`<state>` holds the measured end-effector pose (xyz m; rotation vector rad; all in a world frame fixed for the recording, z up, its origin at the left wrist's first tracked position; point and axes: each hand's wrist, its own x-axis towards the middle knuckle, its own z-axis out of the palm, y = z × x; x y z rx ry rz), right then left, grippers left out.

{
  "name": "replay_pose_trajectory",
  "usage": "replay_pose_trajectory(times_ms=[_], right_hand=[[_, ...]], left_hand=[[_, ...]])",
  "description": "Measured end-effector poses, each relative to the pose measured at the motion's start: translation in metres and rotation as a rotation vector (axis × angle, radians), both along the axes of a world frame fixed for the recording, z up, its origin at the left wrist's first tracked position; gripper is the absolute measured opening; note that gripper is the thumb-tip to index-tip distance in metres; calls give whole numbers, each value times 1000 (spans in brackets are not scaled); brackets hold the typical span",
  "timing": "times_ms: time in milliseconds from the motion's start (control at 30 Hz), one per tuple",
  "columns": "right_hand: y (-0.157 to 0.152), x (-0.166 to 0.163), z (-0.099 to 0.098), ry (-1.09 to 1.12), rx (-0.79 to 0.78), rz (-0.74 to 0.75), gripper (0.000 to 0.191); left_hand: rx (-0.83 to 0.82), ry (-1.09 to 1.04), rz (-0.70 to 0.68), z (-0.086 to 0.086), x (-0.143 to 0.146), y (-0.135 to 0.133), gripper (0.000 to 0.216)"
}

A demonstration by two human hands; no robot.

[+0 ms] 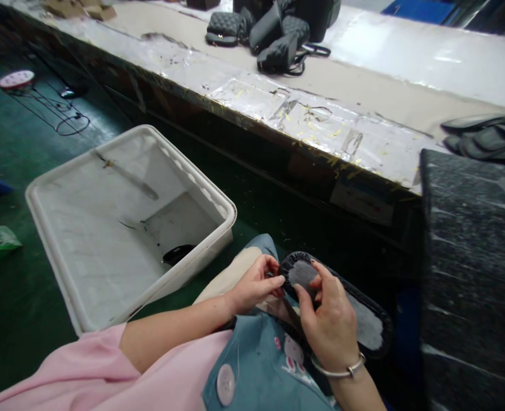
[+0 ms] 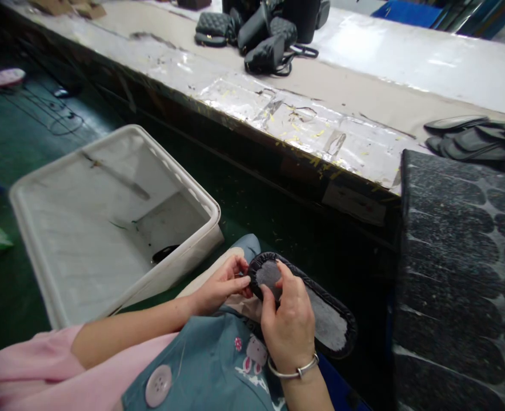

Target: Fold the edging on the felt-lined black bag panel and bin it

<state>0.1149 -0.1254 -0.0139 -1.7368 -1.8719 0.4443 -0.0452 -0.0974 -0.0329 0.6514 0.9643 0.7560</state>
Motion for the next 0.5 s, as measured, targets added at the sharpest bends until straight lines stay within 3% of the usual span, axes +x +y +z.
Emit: replay_pose_trajectory(times_ms=[233, 500], right_hand=[[0, 5, -5, 84, 46, 23, 45], [-5, 10, -6, 240, 40, 9, 46]], left_hand=[[118, 241, 32, -3, 5, 12, 36], [62, 324, 30, 4, 14, 17, 32]])
